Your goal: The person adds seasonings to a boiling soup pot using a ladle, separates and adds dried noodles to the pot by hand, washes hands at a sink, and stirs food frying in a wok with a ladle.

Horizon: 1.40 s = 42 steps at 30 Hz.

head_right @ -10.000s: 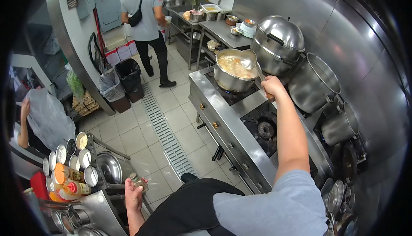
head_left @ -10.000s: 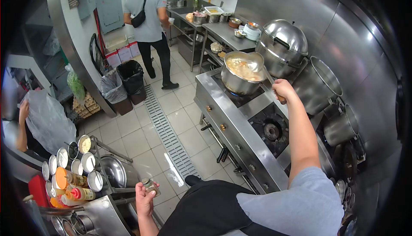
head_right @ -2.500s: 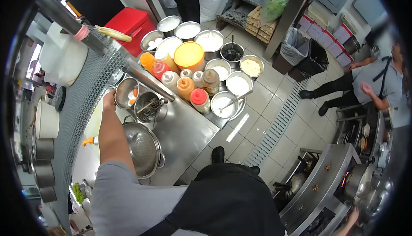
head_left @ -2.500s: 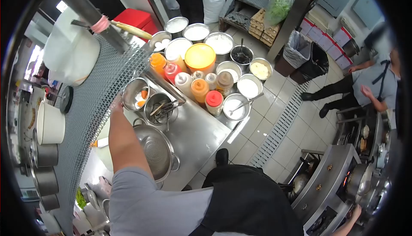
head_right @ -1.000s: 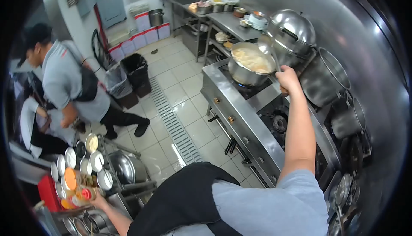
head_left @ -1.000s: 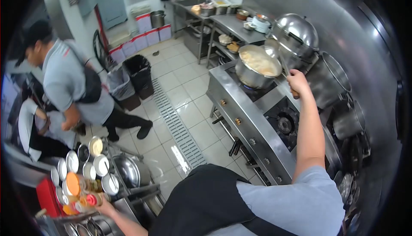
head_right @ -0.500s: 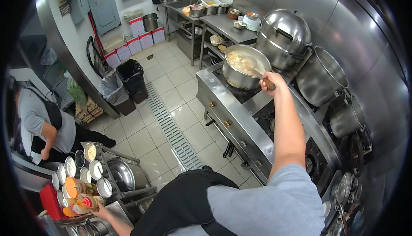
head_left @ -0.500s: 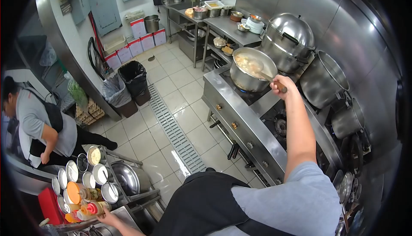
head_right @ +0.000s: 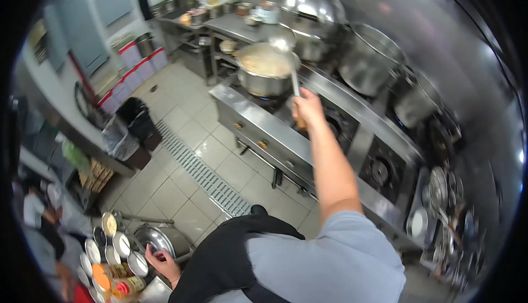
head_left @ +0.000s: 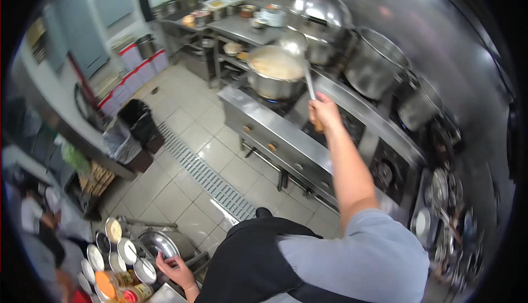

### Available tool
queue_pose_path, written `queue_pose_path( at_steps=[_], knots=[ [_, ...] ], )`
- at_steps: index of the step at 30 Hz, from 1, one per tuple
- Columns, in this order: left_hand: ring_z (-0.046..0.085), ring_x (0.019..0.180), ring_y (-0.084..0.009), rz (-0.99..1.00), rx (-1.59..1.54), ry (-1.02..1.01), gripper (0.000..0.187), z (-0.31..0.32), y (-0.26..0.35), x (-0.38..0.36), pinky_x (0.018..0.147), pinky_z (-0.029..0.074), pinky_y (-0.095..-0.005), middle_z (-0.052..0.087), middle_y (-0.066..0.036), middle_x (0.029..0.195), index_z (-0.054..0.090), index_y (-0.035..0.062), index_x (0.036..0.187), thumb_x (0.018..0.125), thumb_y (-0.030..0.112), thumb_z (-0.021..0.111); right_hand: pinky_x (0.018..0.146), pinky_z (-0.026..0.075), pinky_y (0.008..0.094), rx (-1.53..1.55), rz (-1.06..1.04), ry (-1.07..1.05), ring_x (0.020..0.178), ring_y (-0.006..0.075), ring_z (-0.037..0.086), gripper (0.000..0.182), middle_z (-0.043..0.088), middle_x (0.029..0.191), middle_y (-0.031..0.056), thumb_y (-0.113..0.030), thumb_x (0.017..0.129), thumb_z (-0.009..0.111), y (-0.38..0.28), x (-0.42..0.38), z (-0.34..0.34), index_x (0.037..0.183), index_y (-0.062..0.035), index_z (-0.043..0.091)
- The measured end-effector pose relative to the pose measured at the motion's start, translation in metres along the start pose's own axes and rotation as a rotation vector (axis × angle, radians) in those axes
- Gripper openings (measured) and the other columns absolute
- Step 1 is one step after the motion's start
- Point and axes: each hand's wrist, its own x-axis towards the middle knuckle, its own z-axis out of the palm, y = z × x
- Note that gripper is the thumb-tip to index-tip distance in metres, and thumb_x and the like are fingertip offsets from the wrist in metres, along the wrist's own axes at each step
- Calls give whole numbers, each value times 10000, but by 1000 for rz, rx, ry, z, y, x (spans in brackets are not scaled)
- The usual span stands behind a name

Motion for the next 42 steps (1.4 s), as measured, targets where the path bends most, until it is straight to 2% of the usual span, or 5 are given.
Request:
queue_pose_path(
  at_steps=[9, 13, 17, 26, 42],
  knots=[
    [504, 732, -140, 38, 43, -433, 453, 18, -1, 5, 666, 440, -267, 523, -112, 1174, 492, 9, 1279, 841, -14, 607, 344, 356, 285, -150, 378, 500, 412, 124, 464, 162, 447, 566, 3, -166, 879, 620, 106, -152, -71, 873, -77, 485],
    [507, 715, -159, 16, 101, -473, 448, 13, -18, 0, 650, 449, -282, 544, -115, 1143, 499, 10, 1271, 839, 4, 617, 383, 395, 322, -205, 507, 636, 442, 151, 478, 712, 490, 631, 57, -130, 834, 629, 141, -160, -149, 1439, 30, 291],
    [585, 773, -253, 1, 270, -542, 454, 10, -7, -10, 710, 497, -344, 573, -145, 1096, 519, 24, 1260, 823, 39, 644, 360, 385, 360, -350, 456, 660, 393, 207, 508, 176, 494, 533, 76, -151, 813, 633, 160, -148, -204, 835, 13, 572],
    [610, 1071, -325, -636, 520, -484, 432, -18, -24, -141, 916, 491, -421, 612, -161, 1202, 550, 46, 1246, 849, 200, 625, 478, 528, 448, -1985, 219, -1125, 558, 343, 674, 388, 622, 682, 324, -320, 899, 610, 180, -4, -304, 871, 55, 707],
    [526, 1229, -356, -1274, 513, -407, 557, -1, -122, -353, 1038, 424, -392, 571, -232, 1285, 521, 12, 1324, 850, 277, 647, 771, 512, 327, -1367, 617, -2303, 895, 178, 590, 690, 628, 1095, 114, -606, 895, 550, 430, -275, 221, 1300, -48, 565]
  ],
)
